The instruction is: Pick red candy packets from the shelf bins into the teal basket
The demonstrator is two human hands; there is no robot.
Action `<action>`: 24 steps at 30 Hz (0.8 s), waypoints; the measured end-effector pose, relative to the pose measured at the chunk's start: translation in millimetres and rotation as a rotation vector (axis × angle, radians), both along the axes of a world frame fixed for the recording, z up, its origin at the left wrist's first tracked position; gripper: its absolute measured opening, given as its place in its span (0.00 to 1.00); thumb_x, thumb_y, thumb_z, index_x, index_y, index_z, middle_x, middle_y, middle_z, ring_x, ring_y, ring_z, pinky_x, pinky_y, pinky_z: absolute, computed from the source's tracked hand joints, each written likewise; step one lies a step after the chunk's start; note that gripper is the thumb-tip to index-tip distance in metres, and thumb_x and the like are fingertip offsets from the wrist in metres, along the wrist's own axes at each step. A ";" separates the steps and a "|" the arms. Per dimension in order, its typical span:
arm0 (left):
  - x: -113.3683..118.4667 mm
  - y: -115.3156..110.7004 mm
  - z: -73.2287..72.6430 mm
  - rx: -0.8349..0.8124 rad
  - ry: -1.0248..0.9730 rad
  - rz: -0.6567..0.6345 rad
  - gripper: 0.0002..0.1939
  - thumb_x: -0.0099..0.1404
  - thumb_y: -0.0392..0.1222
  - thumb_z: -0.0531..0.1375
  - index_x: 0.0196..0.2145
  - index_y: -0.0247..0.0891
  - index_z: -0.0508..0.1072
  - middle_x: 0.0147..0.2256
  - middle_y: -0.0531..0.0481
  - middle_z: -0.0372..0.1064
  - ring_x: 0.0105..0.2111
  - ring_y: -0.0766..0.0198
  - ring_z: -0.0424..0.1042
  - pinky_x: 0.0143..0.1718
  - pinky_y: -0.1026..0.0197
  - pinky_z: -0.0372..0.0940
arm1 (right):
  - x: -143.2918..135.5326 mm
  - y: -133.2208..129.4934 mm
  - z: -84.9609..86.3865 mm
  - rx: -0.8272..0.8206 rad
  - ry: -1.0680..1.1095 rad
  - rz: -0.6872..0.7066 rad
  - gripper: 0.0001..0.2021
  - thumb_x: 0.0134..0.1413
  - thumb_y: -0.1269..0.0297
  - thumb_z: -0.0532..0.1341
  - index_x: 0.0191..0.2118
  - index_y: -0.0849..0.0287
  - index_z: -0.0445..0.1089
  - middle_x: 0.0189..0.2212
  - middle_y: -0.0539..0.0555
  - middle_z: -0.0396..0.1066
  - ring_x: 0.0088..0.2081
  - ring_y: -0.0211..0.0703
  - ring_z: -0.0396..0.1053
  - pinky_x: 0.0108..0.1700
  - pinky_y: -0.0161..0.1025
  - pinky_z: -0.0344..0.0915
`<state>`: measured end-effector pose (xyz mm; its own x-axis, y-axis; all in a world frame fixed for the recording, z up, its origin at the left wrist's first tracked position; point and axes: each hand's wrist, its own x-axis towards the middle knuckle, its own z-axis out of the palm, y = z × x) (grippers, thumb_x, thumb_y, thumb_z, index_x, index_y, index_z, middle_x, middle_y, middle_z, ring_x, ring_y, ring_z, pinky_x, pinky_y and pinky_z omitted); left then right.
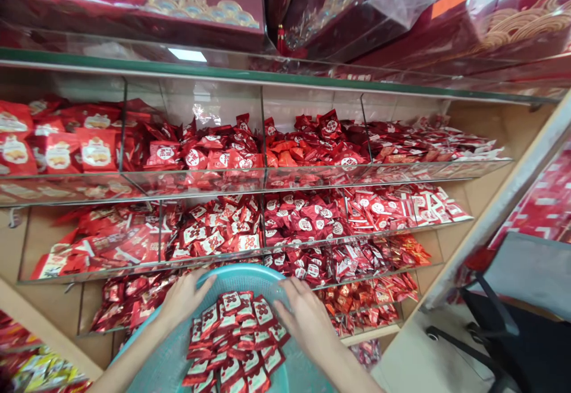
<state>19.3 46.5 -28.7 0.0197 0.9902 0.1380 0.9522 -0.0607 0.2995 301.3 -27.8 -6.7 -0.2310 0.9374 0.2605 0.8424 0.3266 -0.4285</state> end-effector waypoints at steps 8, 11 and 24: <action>18.4 1.7 9.1 0.016 0.030 -0.100 0.25 0.64 0.57 0.44 0.46 0.40 0.70 0.42 0.43 0.73 0.44 0.53 0.71 0.44 0.58 0.62 | 10.0 22.0 0.4 0.004 -0.064 -0.106 0.16 0.57 0.61 0.53 0.49 0.61 0.63 0.45 0.59 0.66 0.46 0.48 0.62 0.48 0.41 0.58; 28.5 0.9 11.5 0.040 0.042 -0.123 0.25 0.64 0.56 0.44 0.46 0.40 0.70 0.43 0.43 0.72 0.44 0.52 0.70 0.43 0.57 0.63 | -6.2 42.1 7.8 -0.111 -0.154 -0.111 0.17 0.58 0.57 0.52 0.49 0.60 0.63 0.45 0.59 0.67 0.48 0.48 0.63 0.47 0.39 0.58; 33.6 -9.0 9.6 0.003 0.002 -0.166 0.24 0.65 0.55 0.43 0.47 0.42 0.69 0.43 0.44 0.72 0.43 0.52 0.71 0.42 0.57 0.63 | -61.6 68.3 4.4 -0.254 -0.231 -0.137 0.32 0.59 0.43 0.36 0.46 0.58 0.69 0.40 0.60 0.73 0.44 0.48 0.69 0.43 0.40 0.60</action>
<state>52.9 37.5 -19.1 0.1835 0.9729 0.1407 0.9296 -0.2183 0.2969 239.8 40.4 -2.2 -0.1246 0.9918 -0.0289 0.9548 0.1119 -0.2754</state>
